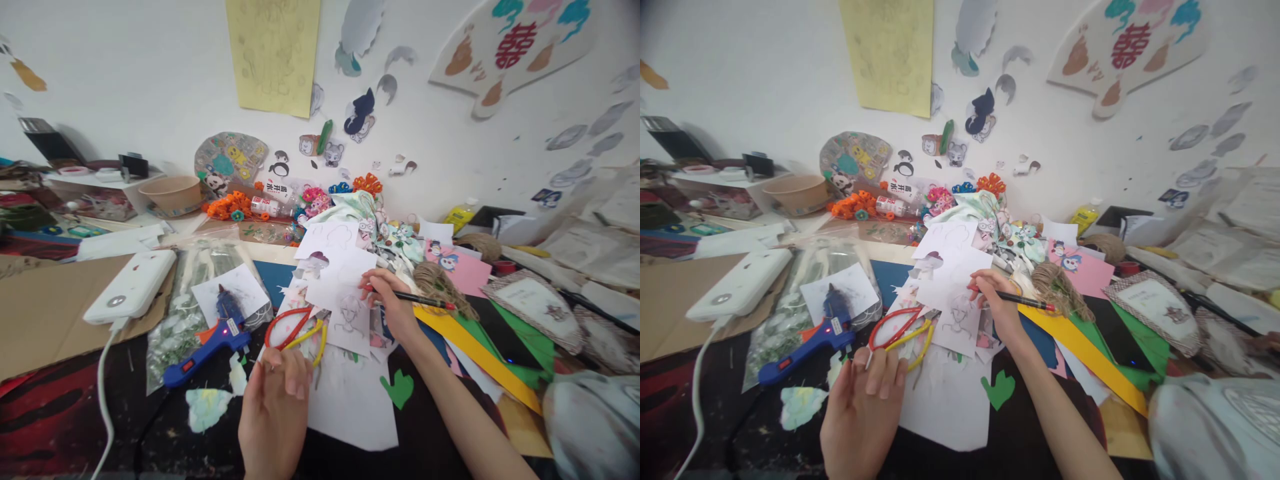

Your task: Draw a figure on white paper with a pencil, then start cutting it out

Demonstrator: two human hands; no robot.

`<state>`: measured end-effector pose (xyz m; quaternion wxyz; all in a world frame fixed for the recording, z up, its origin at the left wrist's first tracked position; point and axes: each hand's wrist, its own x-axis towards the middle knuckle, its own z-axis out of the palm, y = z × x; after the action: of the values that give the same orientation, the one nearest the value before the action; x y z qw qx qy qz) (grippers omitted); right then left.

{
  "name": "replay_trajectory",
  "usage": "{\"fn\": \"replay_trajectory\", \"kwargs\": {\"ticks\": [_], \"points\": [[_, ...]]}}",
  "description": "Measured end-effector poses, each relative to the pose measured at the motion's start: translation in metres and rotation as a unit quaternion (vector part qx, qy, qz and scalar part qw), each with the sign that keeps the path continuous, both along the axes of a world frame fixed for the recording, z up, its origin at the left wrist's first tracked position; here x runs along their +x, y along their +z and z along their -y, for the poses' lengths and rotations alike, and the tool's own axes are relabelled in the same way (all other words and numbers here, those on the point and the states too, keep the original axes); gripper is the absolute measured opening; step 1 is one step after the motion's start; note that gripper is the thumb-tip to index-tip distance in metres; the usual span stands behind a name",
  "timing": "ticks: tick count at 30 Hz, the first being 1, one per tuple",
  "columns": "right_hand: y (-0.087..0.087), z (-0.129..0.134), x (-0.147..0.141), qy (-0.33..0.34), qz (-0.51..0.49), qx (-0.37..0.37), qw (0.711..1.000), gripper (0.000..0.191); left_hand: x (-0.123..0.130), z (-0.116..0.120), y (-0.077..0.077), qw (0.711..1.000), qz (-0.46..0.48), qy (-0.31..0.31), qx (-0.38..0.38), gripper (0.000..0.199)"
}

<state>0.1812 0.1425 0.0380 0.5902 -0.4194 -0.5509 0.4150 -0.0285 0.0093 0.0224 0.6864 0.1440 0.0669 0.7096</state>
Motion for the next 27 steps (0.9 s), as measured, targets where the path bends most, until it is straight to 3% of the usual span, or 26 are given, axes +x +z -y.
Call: {"fn": "replay_trajectory", "kwargs": {"ticks": [27], "points": [[0.0038,-0.0025,-0.0005,-0.010,-0.070,-0.020,0.997,0.020,0.0007,-0.0004,-0.0090,0.999,0.010,-0.010,0.045,0.031]]}}
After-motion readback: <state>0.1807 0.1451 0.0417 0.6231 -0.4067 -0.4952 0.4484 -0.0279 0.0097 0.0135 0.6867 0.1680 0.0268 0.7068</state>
